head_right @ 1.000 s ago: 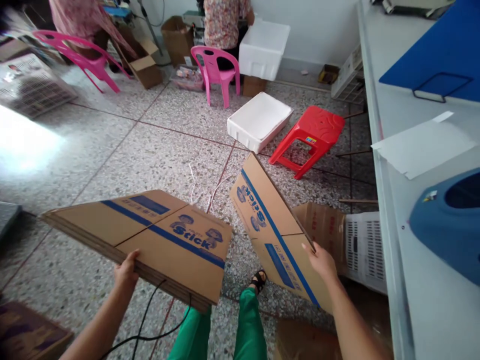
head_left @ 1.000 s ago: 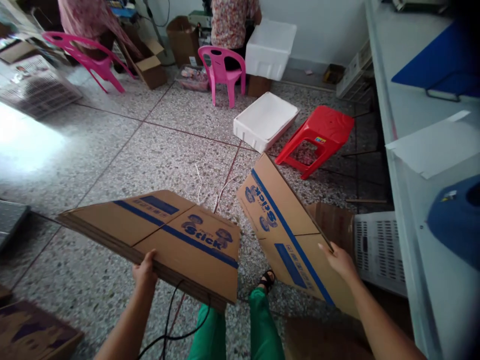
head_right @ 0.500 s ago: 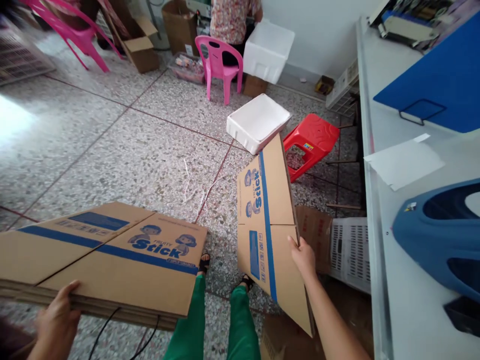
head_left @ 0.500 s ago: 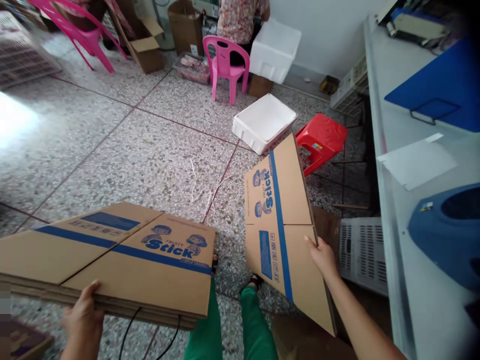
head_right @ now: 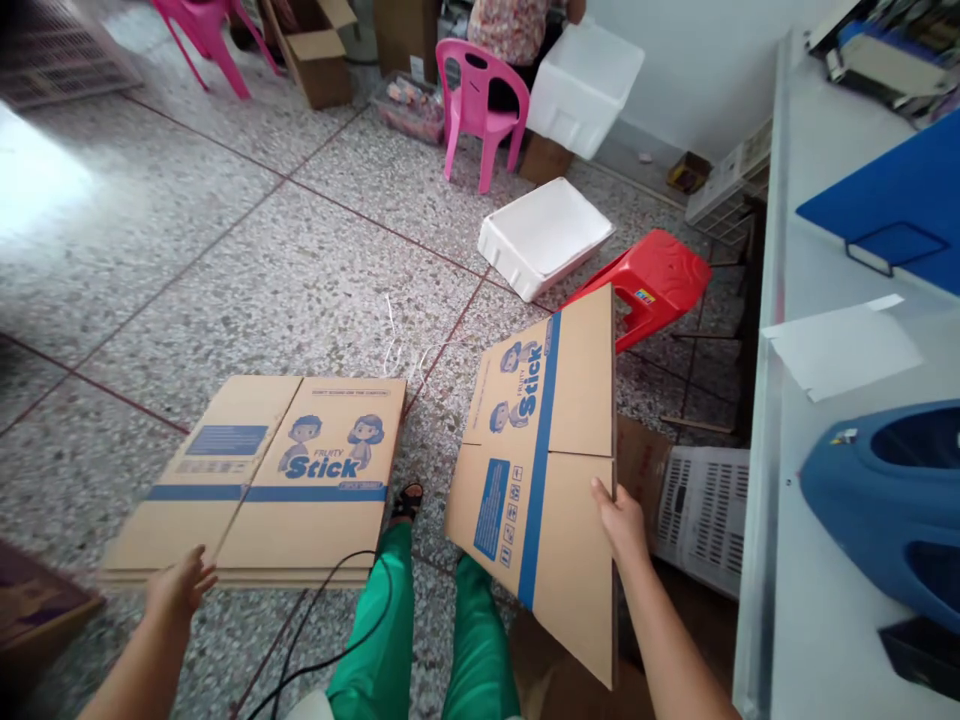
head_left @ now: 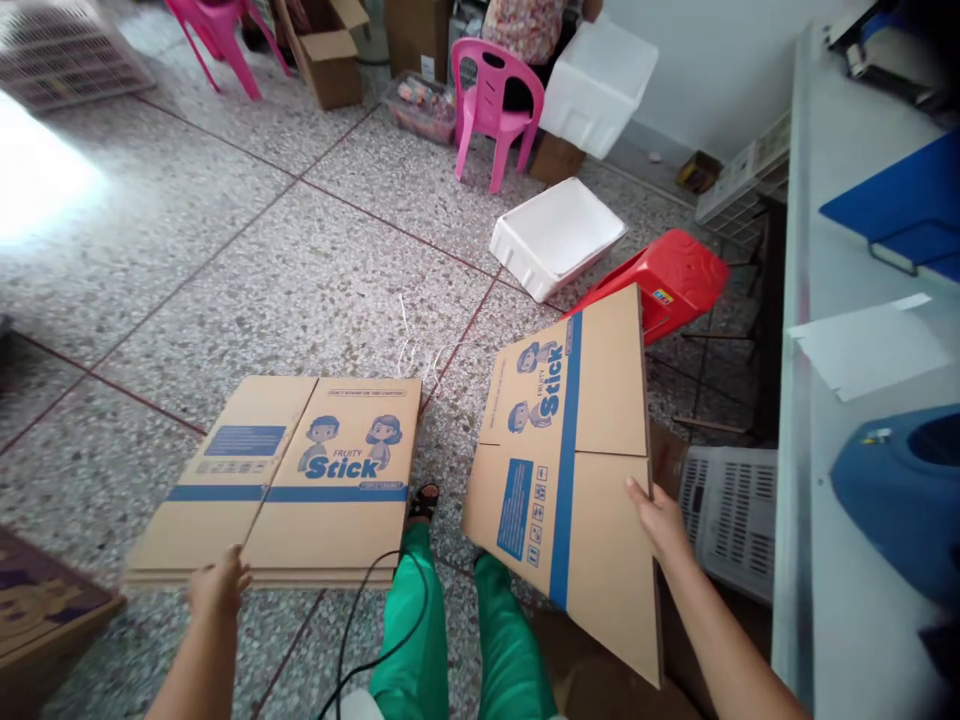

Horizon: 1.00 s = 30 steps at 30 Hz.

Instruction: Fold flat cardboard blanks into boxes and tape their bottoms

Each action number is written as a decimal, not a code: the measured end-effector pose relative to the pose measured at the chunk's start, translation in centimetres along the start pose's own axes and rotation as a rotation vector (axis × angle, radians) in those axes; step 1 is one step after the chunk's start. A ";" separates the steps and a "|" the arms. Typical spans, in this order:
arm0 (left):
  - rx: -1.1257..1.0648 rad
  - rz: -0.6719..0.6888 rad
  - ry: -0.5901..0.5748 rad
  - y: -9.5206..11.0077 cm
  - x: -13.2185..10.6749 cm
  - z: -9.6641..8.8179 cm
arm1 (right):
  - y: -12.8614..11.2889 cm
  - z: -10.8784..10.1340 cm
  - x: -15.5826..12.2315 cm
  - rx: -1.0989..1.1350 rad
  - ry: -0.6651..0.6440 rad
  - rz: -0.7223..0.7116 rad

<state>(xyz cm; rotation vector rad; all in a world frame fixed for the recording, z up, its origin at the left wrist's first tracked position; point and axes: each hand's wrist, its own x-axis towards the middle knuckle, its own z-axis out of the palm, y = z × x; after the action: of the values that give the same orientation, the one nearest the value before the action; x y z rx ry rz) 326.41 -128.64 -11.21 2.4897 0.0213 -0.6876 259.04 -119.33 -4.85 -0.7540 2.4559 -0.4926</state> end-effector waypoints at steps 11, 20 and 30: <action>0.157 0.086 -0.652 -2.5 -12.9 7.5 | -4.1 2.7 -3.0 -0.054 -0.033 -0.036; 0.189 0.322 -1.246 -6.4 -30.9 17.3 | -6.3 10.0 -9.3 -0.166 -0.237 -0.090; 0.174 0.395 -1.501 -4.9 -37.9 20.5 | -4.7 12.7 -8.2 0.500 -0.568 -0.249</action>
<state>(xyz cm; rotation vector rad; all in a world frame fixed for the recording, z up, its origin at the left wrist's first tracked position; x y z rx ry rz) 283.07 -130.22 -10.28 1.4405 -1.0370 -2.1550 274.04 -120.42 -9.69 -0.8413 1.6327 -0.8163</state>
